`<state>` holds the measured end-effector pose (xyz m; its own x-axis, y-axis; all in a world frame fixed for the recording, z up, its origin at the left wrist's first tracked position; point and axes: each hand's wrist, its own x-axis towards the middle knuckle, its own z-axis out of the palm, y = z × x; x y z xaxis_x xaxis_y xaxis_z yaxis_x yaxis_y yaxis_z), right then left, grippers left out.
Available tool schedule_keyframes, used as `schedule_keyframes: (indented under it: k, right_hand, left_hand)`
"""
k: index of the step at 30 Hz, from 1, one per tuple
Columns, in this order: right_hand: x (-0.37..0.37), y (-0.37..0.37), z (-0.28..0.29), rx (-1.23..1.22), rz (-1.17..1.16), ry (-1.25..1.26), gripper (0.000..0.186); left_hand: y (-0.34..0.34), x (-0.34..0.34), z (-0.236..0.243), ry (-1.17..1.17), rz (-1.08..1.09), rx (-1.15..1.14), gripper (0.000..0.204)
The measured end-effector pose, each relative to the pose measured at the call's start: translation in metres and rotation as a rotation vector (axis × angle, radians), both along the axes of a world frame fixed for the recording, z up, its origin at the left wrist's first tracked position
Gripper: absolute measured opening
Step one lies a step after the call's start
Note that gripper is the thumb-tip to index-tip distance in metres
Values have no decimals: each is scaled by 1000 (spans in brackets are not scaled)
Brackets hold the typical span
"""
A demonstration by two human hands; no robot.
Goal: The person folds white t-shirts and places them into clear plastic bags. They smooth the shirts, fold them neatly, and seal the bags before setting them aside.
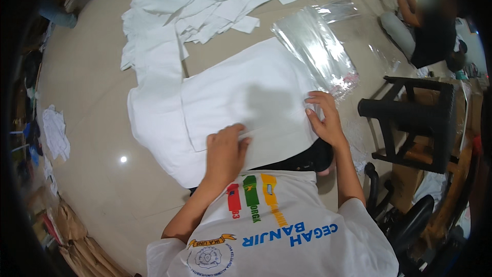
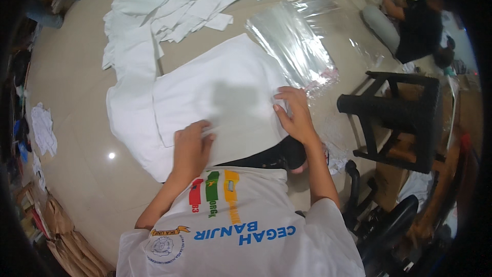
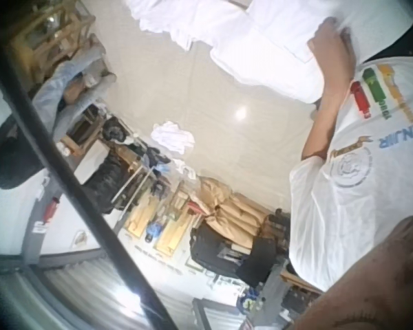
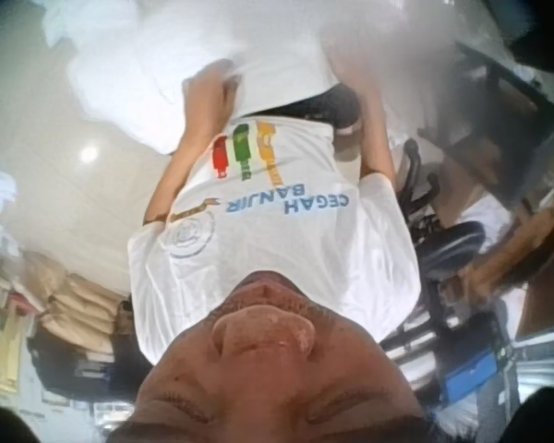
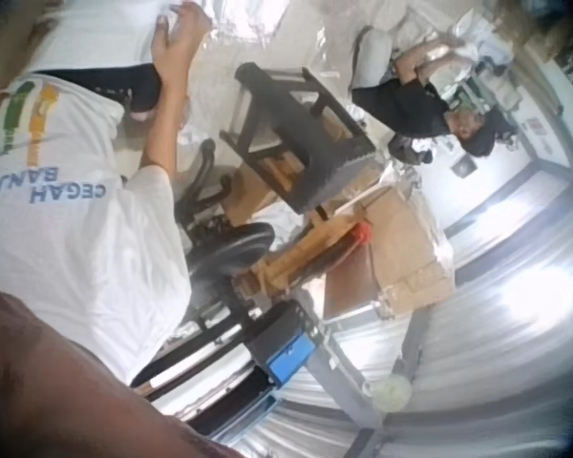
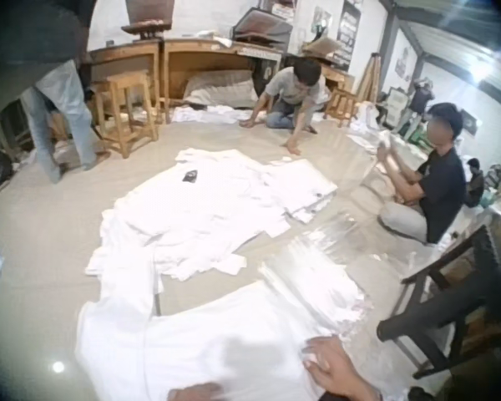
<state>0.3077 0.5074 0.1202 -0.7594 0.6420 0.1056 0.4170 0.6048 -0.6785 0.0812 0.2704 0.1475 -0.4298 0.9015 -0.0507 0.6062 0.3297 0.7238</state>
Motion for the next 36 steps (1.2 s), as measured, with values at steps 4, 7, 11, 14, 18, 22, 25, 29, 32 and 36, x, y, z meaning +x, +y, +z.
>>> schedule_keyframes:
  k: [4,7,11,14,18,22,25,29,32,36]
  right_hand:
    - [-30,-39,20,-109,105,99,54]
    - [-22,-38,-13,-246,22,128,62]
    - [-15,-31,-24,-266,-26,67,64]
    - [-7,-20,-37,-209,-60,-41,67]
    - [2,-7,-52,-147,-82,-137,67]
    - [9,-2,-57,-74,-99,-214,68]
    - [21,8,-78,-112,-175,-254,70]
    - [26,13,-84,-203,-210,-196,72]
    - [30,16,-83,-227,-267,-146,71]
    - [41,23,-82,-256,-410,-20,70]
  left_hand:
    - [29,16,-3,-55,-76,31,22]
    - [58,28,2,9,-108,53,15]
    - [76,33,6,34,-126,76,13]
    - [77,31,-7,37,-124,80,15]
    - [65,26,-17,19,-133,179,37]
    - [24,3,-15,240,-253,-36,69]
    - [-12,-19,-15,297,-60,-274,81]
    - [-36,-86,-28,478,186,-255,81]
    - [-17,-169,-48,541,413,-225,77]
    - [49,-277,-39,130,448,-612,92]
